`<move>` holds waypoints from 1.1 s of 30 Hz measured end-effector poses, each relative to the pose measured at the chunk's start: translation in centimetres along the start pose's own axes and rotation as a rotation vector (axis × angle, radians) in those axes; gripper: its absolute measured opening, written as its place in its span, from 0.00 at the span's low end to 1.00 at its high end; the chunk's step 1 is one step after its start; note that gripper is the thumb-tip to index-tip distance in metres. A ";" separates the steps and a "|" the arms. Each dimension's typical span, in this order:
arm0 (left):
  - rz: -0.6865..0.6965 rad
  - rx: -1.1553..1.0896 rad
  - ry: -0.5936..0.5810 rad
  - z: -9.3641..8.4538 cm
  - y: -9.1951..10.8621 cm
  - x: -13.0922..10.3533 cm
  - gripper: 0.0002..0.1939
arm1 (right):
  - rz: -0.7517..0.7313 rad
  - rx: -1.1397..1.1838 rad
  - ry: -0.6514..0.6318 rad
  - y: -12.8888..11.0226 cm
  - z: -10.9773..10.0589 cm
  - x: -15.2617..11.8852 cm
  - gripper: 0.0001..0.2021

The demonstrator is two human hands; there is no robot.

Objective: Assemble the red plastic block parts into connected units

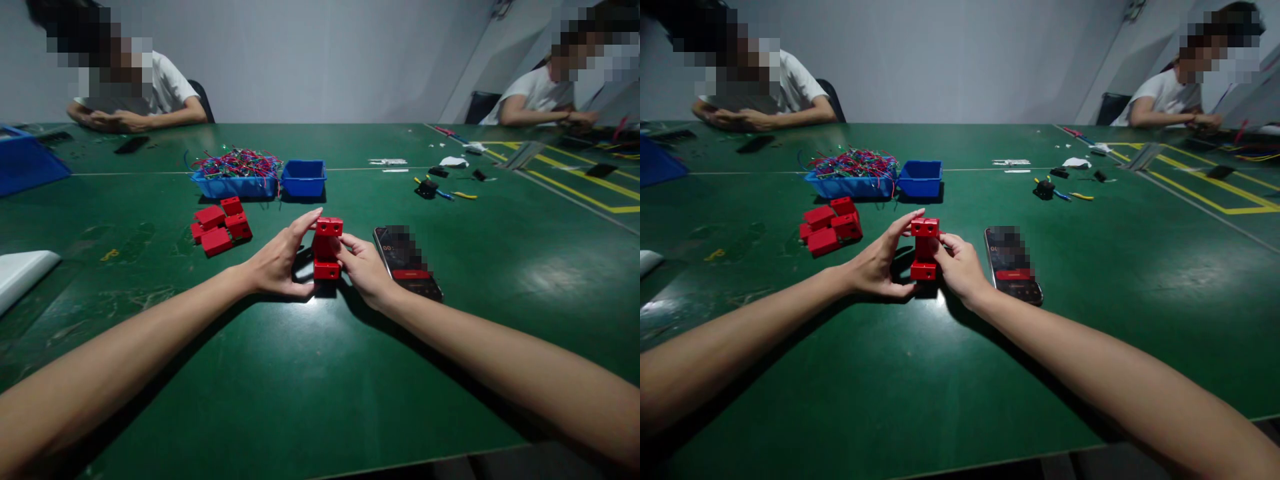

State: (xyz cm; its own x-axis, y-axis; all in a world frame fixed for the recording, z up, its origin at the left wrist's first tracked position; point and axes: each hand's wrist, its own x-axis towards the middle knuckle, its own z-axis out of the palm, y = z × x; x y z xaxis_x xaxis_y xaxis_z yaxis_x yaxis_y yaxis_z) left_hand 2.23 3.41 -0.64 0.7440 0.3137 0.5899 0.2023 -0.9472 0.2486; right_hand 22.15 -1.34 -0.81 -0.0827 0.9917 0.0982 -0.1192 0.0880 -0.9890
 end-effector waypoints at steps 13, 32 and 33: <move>-0.159 0.106 0.139 0.9 1.4 -0.2 0.50 | -0.026 -0.083 0.052 0.3 0.5 0.2 0.15; -0.399 0.020 0.136 1.1 0.8 -0.1 0.51 | 0.071 0.150 0.371 -0.3 0.9 0.2 0.19; -0.401 0.024 0.127 1.1 0.8 -0.1 0.52 | 0.066 0.144 0.361 -0.2 0.9 0.3 0.18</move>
State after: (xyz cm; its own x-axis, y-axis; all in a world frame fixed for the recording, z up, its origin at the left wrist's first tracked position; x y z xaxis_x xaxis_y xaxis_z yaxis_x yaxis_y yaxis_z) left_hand 3.05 2.50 -1.35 0.5194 0.6623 0.5400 0.4758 -0.7490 0.4611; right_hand 21.30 -1.18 -0.46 0.2558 0.9661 -0.0356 -0.2649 0.0346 -0.9636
